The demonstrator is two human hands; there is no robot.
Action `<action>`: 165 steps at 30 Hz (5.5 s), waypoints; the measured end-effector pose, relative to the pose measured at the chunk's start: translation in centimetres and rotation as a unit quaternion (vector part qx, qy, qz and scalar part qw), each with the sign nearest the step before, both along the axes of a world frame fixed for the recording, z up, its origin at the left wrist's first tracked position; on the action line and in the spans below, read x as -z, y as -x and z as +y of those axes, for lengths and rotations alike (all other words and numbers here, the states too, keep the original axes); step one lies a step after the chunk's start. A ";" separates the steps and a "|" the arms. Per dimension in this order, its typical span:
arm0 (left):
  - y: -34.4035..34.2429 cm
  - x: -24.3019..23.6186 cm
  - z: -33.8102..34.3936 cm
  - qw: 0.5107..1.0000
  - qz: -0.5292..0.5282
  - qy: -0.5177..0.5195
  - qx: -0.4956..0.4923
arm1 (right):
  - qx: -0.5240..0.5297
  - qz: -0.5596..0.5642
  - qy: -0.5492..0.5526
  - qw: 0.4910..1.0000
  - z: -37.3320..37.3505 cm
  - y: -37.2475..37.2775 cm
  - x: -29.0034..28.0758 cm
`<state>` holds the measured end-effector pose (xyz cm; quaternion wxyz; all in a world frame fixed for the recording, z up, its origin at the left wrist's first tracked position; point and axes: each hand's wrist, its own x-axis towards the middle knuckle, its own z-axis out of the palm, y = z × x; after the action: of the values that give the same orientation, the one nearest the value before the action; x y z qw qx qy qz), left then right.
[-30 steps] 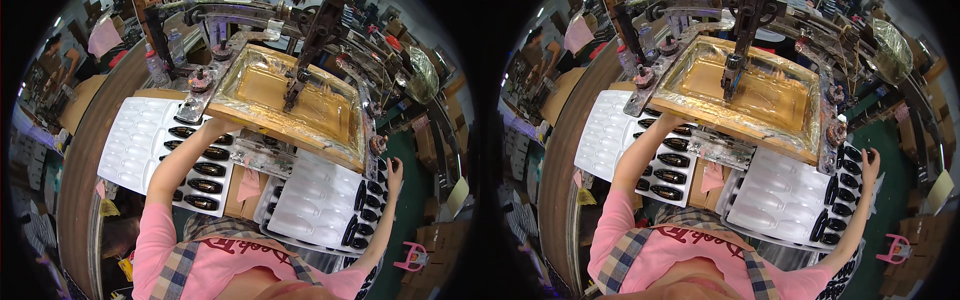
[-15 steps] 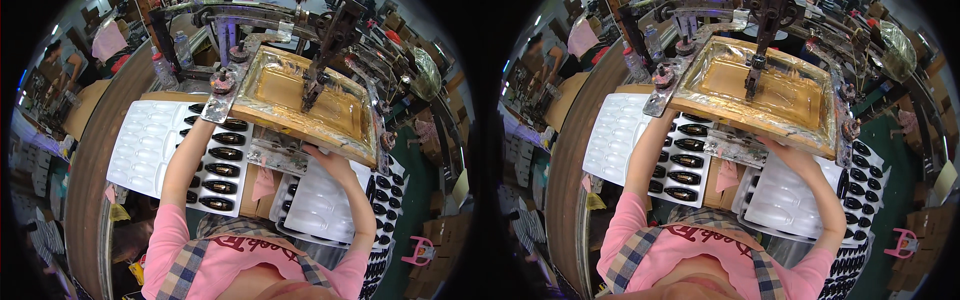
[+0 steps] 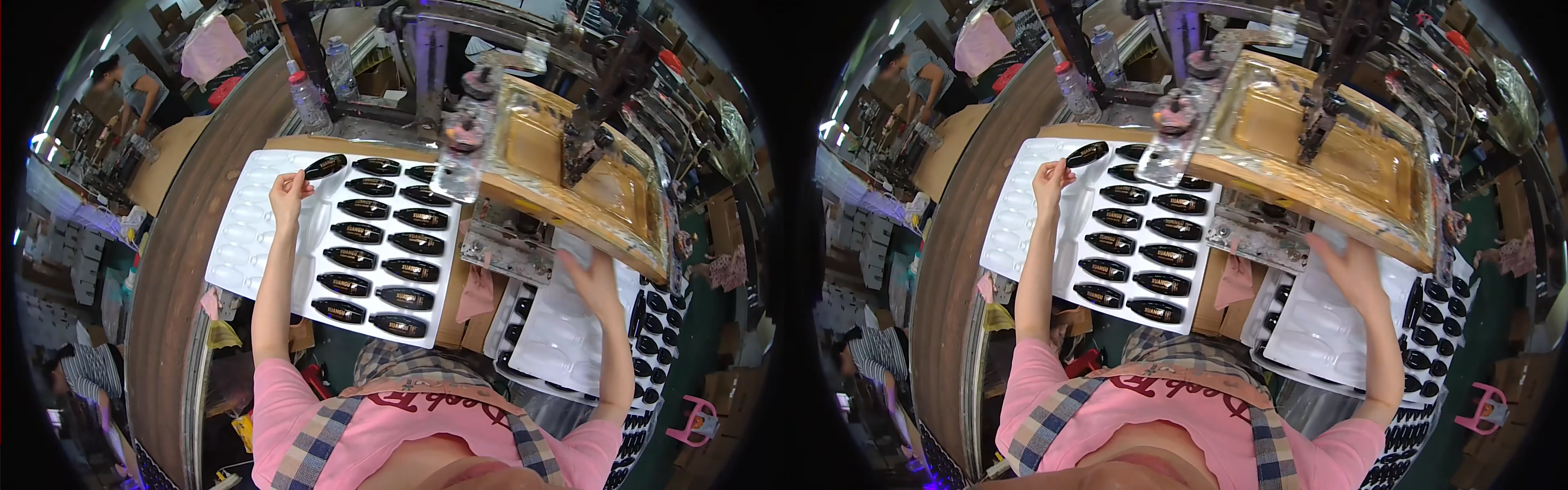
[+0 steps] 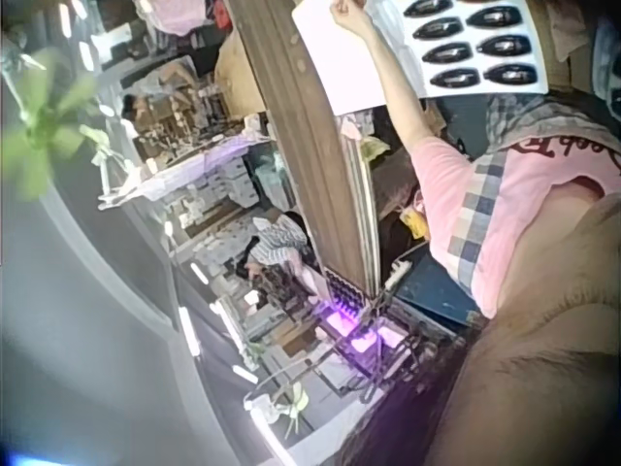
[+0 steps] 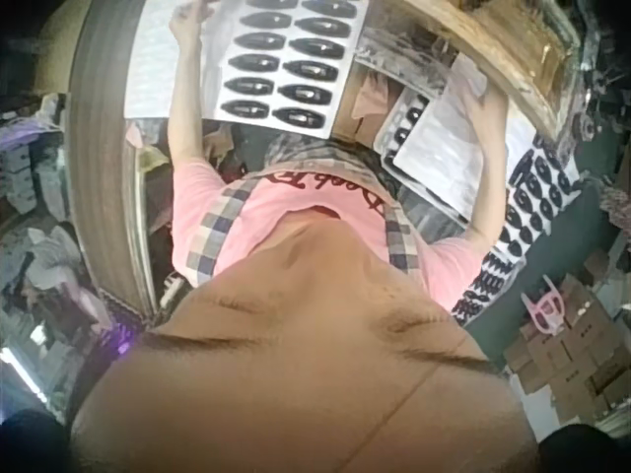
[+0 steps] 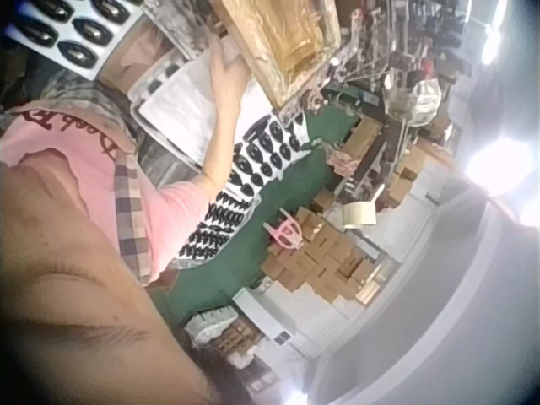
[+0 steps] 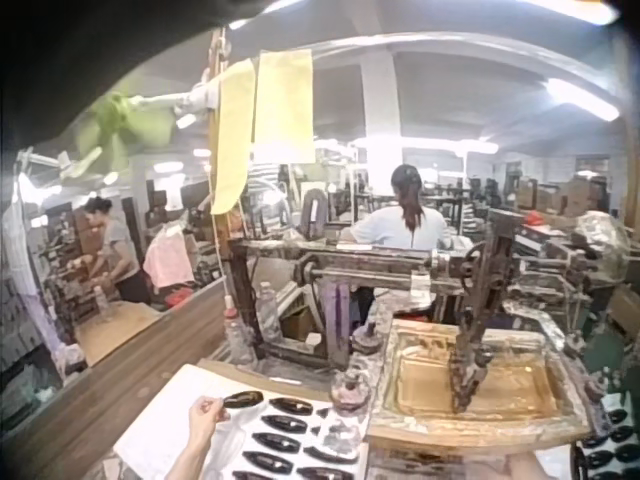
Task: Picking up hair clips from a tray, placing them under a manual screen printing press to apply a gold logo, and then moving them to a final storage tray.
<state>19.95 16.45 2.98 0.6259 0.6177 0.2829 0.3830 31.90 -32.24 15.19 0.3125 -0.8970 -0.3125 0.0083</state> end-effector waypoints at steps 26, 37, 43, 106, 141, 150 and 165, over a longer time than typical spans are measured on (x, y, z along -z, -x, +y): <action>-1.0 -0.3 -4.0 0.913 0.252 -0.321 -0.031 | 0.468 0.038 0.295 0.832 -31.4 10.8 5.7; -10.0 -7.8 -19.7 0.825 -0.008 -0.490 0.283 | 0.524 -0.012 0.311 0.793 -38.0 11.0 8.8; -15.5 -7.0 -20.2 0.798 0.006 -0.509 0.322 | 0.467 -0.044 0.211 0.858 -39.1 11.7 9.2; 4.9 -4.7 -11.3 0.830 0.052 -0.555 0.008 | 0.468 -0.001 0.260 0.845 -37.8 5.8 9.4; 13.0 -3.6 -9.8 0.951 0.016 -0.265 -0.156 | 0.043 -0.100 -0.038 0.993 0.8 1.6 1.9; 17.9 4.0 -12.0 0.947 0.057 -0.218 -0.231 | 0.307 -0.275 0.179 0.893 -21.2 0.2 4.0; 19.0 3.2 -14.2 0.863 0.205 -0.413 -0.205 | 0.435 -0.019 0.278 0.856 -36.6 0.7 9.8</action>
<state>0.93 2.27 -0.26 0.1487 0.8120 0.3410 0.4498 31.17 -68.87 5.42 0.0164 -0.9910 0.1189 -0.0588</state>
